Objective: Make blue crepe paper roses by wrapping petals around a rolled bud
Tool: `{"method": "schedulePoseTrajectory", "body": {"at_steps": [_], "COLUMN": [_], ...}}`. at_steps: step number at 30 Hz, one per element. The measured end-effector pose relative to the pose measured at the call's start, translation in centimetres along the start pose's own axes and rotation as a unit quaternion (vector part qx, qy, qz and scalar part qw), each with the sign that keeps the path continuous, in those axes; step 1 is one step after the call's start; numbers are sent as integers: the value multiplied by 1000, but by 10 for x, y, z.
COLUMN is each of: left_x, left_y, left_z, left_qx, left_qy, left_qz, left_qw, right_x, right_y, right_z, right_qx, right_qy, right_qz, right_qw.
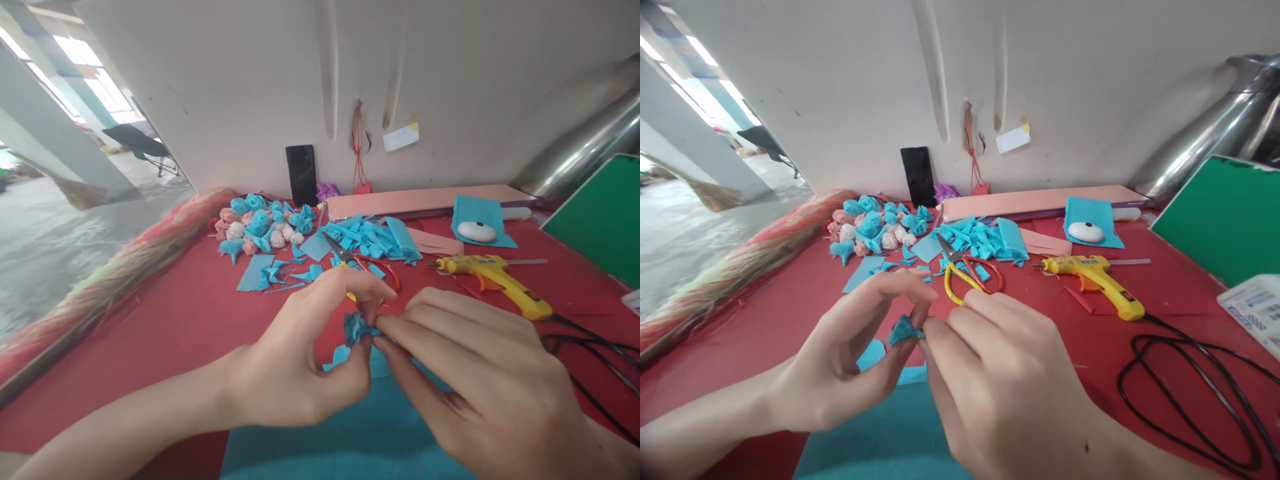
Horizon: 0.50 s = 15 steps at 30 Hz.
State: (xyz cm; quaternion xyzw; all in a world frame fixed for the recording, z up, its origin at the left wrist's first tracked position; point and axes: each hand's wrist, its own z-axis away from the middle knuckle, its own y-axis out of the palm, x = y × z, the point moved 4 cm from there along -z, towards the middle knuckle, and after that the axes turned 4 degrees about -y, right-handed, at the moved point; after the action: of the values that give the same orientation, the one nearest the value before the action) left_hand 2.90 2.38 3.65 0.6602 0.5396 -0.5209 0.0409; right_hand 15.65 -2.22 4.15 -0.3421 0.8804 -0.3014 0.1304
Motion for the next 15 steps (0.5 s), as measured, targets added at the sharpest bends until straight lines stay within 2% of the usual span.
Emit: {"method": "schedulePoseTrajectory", "body": {"at_steps": [5, 11, 15], "left_x": [-1, -3, -2], "left_y": [-2, -4, -1], "left_z": [0, 3, 5], "left_qx": [-13, -25, -10], "left_qy": [0, 33, 32], "left_qz": [-23, -35, -35], "left_qw": [1000, 999, 999], "right_x": [2, 7, 12], "right_y": [1, -4, -5], "right_z": [2, 0, -2], "right_qx": [-5, -36, -14], "right_qy": [-44, -52, -91], "right_qz": [51, 91, 95], "right_qw": [998, 994, 991]}}
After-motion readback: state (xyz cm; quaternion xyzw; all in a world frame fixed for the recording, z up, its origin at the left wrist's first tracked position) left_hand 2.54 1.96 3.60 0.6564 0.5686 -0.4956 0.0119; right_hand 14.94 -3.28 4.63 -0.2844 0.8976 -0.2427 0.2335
